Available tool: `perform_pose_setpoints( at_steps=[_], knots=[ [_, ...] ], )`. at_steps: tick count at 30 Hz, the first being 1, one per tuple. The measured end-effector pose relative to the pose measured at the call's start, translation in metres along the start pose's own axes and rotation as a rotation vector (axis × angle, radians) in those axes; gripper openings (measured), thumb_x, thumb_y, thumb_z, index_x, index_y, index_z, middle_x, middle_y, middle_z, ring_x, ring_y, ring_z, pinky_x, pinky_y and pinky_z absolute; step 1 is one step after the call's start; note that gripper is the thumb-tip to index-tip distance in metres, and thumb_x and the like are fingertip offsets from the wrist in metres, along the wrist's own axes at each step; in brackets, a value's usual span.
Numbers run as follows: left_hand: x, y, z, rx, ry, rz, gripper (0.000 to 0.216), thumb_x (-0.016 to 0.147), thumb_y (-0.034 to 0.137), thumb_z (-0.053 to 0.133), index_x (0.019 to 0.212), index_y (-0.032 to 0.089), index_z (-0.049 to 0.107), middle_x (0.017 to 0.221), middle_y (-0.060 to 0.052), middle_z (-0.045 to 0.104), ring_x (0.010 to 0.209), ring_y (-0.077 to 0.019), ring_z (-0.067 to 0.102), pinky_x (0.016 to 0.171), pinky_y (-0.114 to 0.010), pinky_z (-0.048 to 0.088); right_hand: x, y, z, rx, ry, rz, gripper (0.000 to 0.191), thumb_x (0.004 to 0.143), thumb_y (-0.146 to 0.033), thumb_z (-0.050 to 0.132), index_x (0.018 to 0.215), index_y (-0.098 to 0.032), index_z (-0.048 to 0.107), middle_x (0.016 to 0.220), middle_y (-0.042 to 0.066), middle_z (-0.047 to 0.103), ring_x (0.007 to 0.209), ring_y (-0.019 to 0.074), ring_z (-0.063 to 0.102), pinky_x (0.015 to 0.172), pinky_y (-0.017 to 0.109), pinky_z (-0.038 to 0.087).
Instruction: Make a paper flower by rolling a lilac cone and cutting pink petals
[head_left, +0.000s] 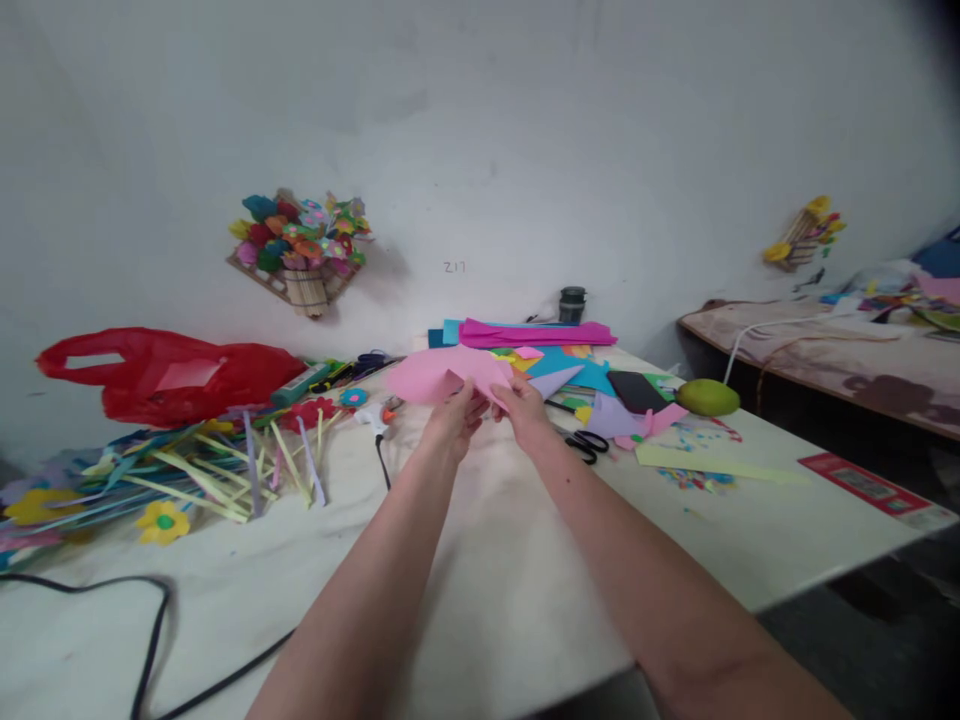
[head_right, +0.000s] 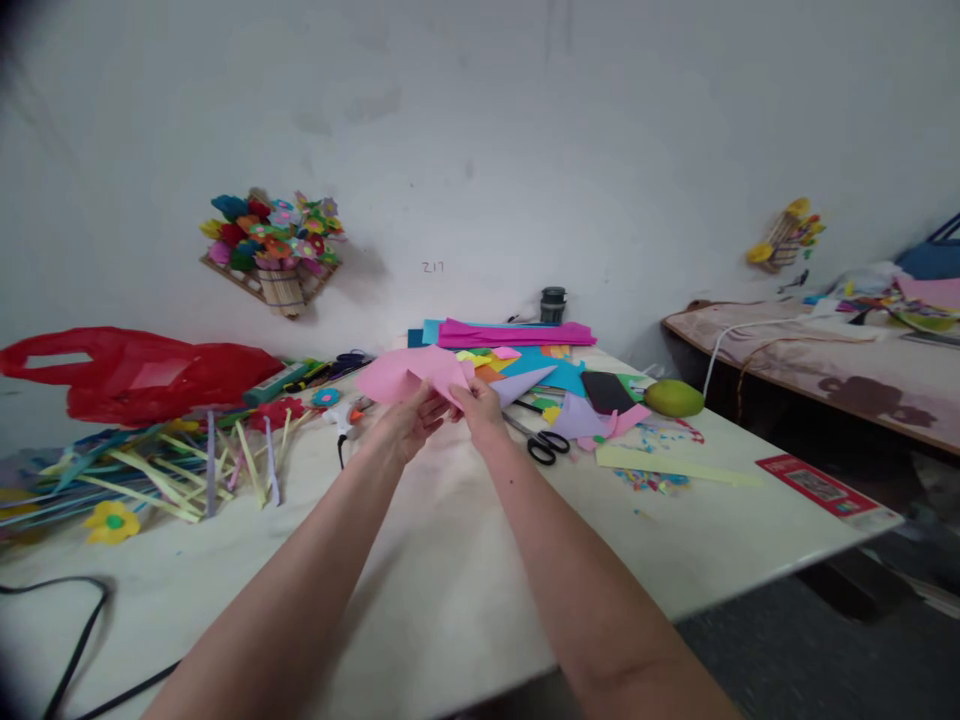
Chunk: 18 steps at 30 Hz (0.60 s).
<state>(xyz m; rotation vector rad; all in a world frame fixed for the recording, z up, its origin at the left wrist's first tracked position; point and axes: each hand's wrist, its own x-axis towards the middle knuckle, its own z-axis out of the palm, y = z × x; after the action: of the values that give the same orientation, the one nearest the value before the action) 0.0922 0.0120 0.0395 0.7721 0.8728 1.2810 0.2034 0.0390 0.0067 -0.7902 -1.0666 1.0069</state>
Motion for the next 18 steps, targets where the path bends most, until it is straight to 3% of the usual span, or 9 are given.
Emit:
perform_pose_setpoints(
  at_steps=[4,12,18],
  knots=[
    [0.007,-0.004,-0.006,-0.080,0.019,0.009,0.025,0.080,0.038,0.071,0.073,0.016,0.059,0.065,-0.004,0.065,0.068,-0.0179,0.065,0.075,-0.032,0.047,-0.003,0.003,0.003,-0.059,-0.065,0.005,0.028,0.066,-0.041,0.070,0.062,-0.023,0.049,0.041,-0.005,0.050,0.038,0.0104,0.045,0.041,0.025,0.039],
    [0.016,-0.013,-0.015,-0.146,0.052,0.100,0.016,0.077,0.018,0.071,0.071,0.016,0.056,0.060,0.000,0.060,0.059,-0.0132,0.061,0.072,-0.030,0.050,-0.006,0.007,0.008,-0.106,-0.103,-0.013,0.028,0.066,-0.043,0.068,0.062,-0.023,0.048,0.041,-0.005,0.052,0.038,0.0115,0.046,0.040,0.025,0.039],
    [0.024,-0.017,-0.019,-0.125,0.026,0.174,0.027,0.067,0.027,0.080,0.072,0.016,0.055,0.058,0.002,0.055,0.060,-0.0144,0.060,0.064,-0.029,0.049,-0.005,0.011,0.010,-0.153,-0.106,-0.018,0.029,0.067,-0.043,0.068,0.061,-0.023,0.047,0.043,-0.004,0.053,0.039,0.0118,0.048,0.040,0.025,0.040]
  ],
)
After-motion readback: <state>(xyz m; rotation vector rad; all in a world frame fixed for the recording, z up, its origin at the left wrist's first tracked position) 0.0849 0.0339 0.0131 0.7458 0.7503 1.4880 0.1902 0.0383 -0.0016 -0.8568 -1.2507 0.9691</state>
